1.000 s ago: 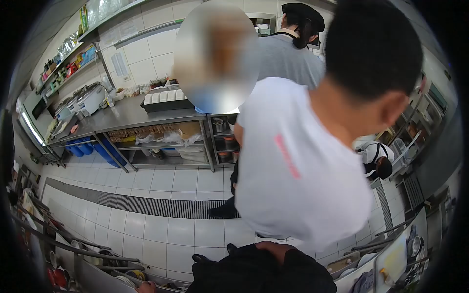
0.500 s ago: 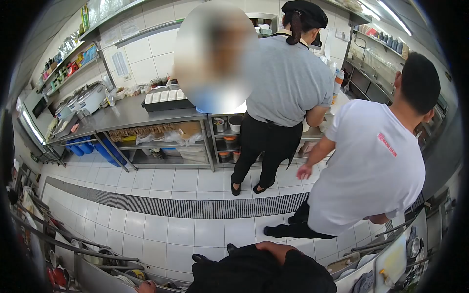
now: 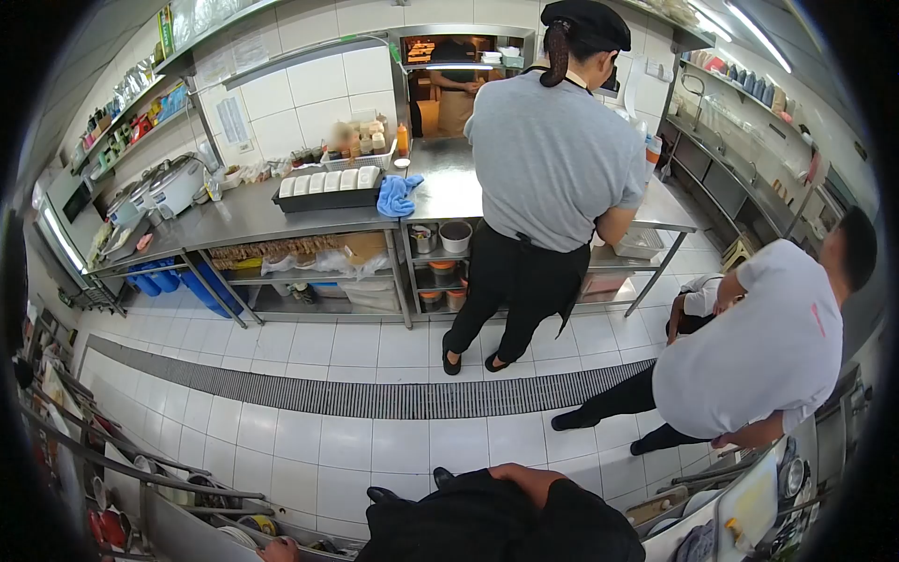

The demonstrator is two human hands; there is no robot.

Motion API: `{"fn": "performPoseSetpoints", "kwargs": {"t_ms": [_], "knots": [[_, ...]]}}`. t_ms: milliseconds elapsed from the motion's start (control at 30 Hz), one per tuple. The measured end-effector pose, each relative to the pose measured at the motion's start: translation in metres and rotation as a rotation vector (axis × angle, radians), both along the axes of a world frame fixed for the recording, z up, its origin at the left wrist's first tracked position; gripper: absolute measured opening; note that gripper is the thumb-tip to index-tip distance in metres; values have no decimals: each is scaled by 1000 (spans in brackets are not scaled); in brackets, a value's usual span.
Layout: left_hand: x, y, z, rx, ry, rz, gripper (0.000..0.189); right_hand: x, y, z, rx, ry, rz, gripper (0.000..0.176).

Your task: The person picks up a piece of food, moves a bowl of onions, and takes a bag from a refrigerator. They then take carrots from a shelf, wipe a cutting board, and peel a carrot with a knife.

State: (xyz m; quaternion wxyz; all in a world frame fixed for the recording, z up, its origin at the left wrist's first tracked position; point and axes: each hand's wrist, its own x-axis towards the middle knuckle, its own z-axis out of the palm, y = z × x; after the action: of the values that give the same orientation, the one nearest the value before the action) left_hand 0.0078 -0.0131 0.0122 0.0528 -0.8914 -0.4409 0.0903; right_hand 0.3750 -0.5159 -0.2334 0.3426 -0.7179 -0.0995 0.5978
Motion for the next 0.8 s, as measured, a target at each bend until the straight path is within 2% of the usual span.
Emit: {"fn": "performPoseSetpoints", "kwargs": {"t_ms": [233,533,633,700,800], "knots": [[2,1,2,-29,118,22,64,0,-8,-27,14,53,5,41],[4,1,3,-51,75,28,62,0,-12,-57,41,128,-34,41],[-18,42,-41,-39,42,-102,60,-2,-19,-62,54,157,-49,41],[-5,12,-9,-59,39,-61,59,-1,-18,-69,61,174,-49,41],[-5,5,7,-107,9,-50,59,-5,-25,-81,70,197,-51,41]]}}
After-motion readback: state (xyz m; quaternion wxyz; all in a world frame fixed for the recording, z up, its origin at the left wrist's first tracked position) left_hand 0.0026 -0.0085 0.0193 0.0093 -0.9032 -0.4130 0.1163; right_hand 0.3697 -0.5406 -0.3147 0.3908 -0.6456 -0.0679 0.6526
